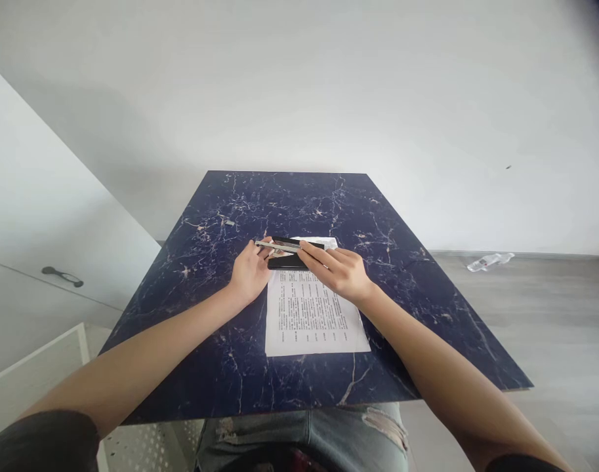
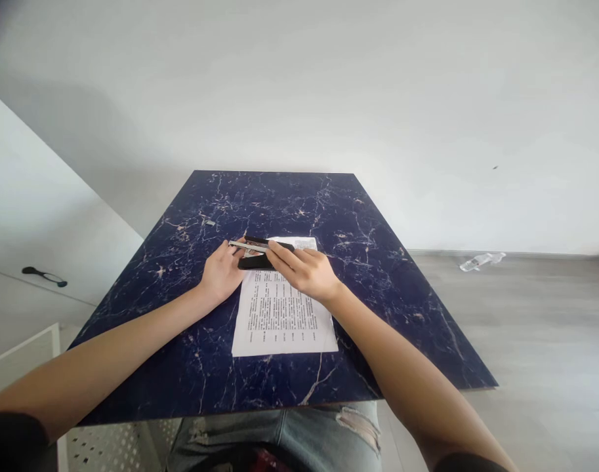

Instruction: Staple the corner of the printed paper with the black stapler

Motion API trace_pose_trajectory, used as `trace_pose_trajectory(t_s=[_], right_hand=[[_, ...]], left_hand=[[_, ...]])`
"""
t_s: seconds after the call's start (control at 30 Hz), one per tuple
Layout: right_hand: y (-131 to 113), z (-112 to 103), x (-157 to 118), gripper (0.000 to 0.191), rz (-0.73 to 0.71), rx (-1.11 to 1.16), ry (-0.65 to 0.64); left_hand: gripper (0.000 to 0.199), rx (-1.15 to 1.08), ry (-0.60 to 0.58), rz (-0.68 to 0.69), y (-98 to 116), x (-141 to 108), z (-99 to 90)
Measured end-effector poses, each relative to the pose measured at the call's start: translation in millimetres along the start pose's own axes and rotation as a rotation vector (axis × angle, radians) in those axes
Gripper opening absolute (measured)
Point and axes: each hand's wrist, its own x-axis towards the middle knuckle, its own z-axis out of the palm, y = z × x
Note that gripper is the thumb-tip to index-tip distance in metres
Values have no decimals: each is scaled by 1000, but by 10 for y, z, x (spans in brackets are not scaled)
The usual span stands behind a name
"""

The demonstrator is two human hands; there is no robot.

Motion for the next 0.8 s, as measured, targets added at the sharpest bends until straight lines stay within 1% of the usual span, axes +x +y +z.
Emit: trace_pose_trajectory(t_s=[0.07,0.13,0.2,0.3,0.47,0.6,0.67,0.73,0.8], right_hand=[[24,-18,4,40,-122,-124,130],[53,-51,6,42,-171,-201,201],[80,-82,2,45,-168,-232,219],[107,-113,-9,47,-158,-256,212],[93,-155,8,46,-204,-253,207],[89,-152,4,49,-112,-147,131],[98,-120,-14,49,-51,-90,123],[101,-74,-26,47,24,-30,153],[89,-34,-17,42,137,57,220]], left_hand=[[33,-75,23,1,-3,-3,33],[34,-110,47,10,-5,-4,61],[35,-122,48,3,-3,-3,79],[36,-124,42,-11,-3,3,79],[36,-122,13,-4,-34,30,24],[28,-99,-23,-10,-45,28,4],[24,-79,-20,-23,-40,25,12],[23,-58,-11,-29,-37,28,21],[21,-14,-7,-5,-42,28,27]])
